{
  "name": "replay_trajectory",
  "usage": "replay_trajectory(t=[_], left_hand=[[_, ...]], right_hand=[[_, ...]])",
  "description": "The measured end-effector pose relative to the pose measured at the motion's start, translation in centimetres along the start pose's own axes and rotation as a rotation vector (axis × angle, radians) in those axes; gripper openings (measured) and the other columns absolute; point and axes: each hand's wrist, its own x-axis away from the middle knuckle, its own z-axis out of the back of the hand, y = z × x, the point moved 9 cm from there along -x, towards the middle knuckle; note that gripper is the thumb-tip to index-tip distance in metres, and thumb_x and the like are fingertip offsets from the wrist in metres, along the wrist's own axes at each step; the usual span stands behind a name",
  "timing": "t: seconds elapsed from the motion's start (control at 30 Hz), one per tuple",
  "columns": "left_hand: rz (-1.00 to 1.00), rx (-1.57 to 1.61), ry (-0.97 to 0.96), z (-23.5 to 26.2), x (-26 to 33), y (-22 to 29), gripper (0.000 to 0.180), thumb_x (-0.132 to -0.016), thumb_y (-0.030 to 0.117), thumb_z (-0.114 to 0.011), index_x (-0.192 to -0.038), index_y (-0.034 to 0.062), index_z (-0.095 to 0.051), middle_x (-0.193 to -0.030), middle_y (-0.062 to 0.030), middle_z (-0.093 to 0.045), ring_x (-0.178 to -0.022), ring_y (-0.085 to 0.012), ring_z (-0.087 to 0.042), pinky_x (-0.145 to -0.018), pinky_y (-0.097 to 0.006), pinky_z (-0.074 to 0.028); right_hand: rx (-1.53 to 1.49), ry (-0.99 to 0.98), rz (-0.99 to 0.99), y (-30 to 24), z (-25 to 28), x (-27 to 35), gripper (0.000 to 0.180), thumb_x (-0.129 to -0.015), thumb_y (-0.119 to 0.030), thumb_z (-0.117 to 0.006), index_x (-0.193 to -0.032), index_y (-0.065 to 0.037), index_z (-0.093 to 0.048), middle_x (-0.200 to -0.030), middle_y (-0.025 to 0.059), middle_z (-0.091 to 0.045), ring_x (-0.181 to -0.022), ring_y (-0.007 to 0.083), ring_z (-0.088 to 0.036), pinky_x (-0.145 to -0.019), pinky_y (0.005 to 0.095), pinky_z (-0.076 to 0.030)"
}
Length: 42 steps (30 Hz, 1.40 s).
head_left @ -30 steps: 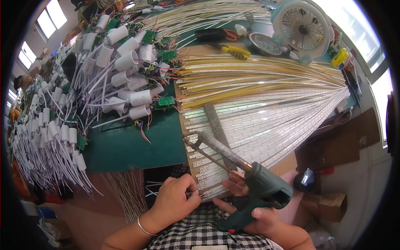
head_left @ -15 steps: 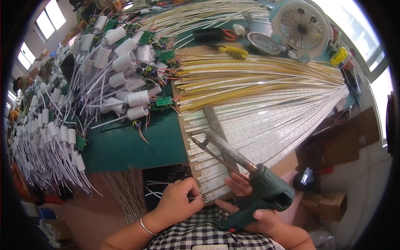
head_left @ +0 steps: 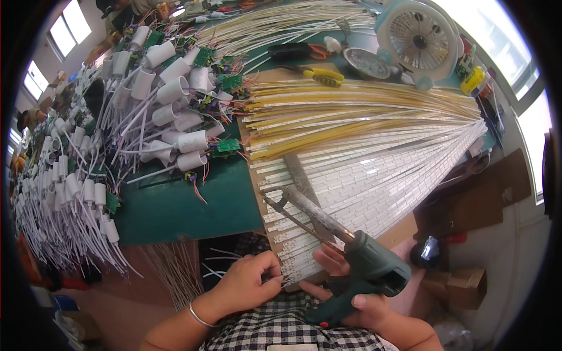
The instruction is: The person positions LED strips using a metal bar and solders wires from electronic components onto the strips using a soldering gun.
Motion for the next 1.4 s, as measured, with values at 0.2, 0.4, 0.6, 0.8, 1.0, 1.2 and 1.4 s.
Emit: replay_trajectory(t=[0.2, 0.4, 0.6, 0.8, 1.0, 1.2, 1.4], left_hand=[[-0.032, -0.034, -0.038, 0.6, -0.5, 0.1, 0.015, -0.074, 0.012, -0.064, -0.081, 0.0056, -0.052, -0.071, -0.0062, -0.062, -0.065, -0.0206, -0.061, -0.061, -0.031, -0.047], [0.015, 0.063, -0.003, 0.8, -0.2, -0.5, 0.017, -0.074, 0.015, -0.064, -0.081, 0.0041, -0.053, -0.066, -0.0096, -0.059, -0.058, -0.0253, -0.058, -0.054, -0.034, -0.044], [-0.029, -0.104, 0.139, 2.1, 0.4, 0.5, 0.018, -0.073, 0.015, -0.067, -0.081, 0.0051, -0.054, -0.07, -0.0077, -0.059, -0.069, -0.0252, -0.058, -0.062, -0.035, -0.044], [-0.417, -0.494, 0.42, 4.0, -0.1, 5.7, 0.035, -0.065, 0.023, -0.078, -0.09, 0.011, -0.056, -0.102, -0.0062, -0.054, -0.105, -0.0296, -0.048, -0.088, -0.044, -0.034], [-0.231, -0.641, 0.279, 2.6, -2.8, 4.3, 0.058, -0.061, 0.039, -0.08, -0.106, 0.0133, -0.054, -0.132, -0.0112, -0.034, -0.129, -0.0389, -0.022, -0.102, -0.058, -0.016], [-0.196, -0.656, 0.332, 3.4, -3.3, 4.4, 0.065, -0.06, 0.043, -0.081, -0.111, 0.0146, -0.052, -0.135, -0.0122, -0.031, -0.133, -0.0413, -0.016, -0.102, -0.063, -0.011], [-0.145, -0.621, 0.355, 3.5, -3.0, 4.1, 0.067, -0.061, 0.042, -0.081, -0.114, 0.0151, -0.051, -0.136, -0.012, -0.031, -0.134, -0.0405, -0.015, -0.103, -0.063, -0.01]], right_hand=[[0.0, -0.039, 0.024, 0.0, -0.7, -0.7, 0.089, -0.071, -0.024, -0.073, -0.144, -0.016, -0.021, -0.149, 0.0051, -0.019, -0.14, 0.0205, -0.015, -0.11, 0.0528, -0.023], [0.033, -0.008, 0.045, -0.3, -1.0, -1.2, 0.09, -0.067, -0.023, -0.069, -0.143, -0.019, -0.021, -0.147, 0.0066, -0.02, -0.14, 0.0203, -0.017, -0.106, 0.0634, -0.024], [-0.022, -0.01, 0.072, -0.4, 0.1, -0.3, 0.089, -0.067, -0.022, -0.067, -0.142, -0.02, -0.022, -0.147, 0.003, -0.023, -0.139, 0.0189, -0.02, -0.105, 0.0661, -0.024], [-0.024, 0.042, 0.239, -2.6, 0.9, -0.2, 0.076, -0.069, -0.023, -0.063, -0.138, -0.014, -0.032, -0.145, -0.0009, -0.029, -0.135, 0.0199, -0.029, -0.104, 0.0666, -0.026], [-0.117, 0.12, 0.24, -3.0, 0.9, -0.1, 0.062, -0.064, -0.018, -0.073, -0.119, -0.013, -0.046, -0.143, 0.0097, -0.024, -0.135, 0.0264, -0.026, -0.106, 0.067, -0.023], [-0.119, 0.11, 0.249, -3.1, 0.8, -0.5, 0.052, -0.065, -0.017, -0.073, -0.111, -0.013, -0.05, -0.144, 0.0096, -0.025, -0.135, 0.0267, -0.026, -0.106, 0.067, -0.023], [0.026, 0.048, 0.302, -3.1, 0.8, 0.2, 0.079, -0.068, -0.025, -0.061, -0.139, -0.016, -0.03, -0.147, 0.001, -0.027, -0.134, 0.0222, -0.03, -0.102, 0.0664, -0.03]])
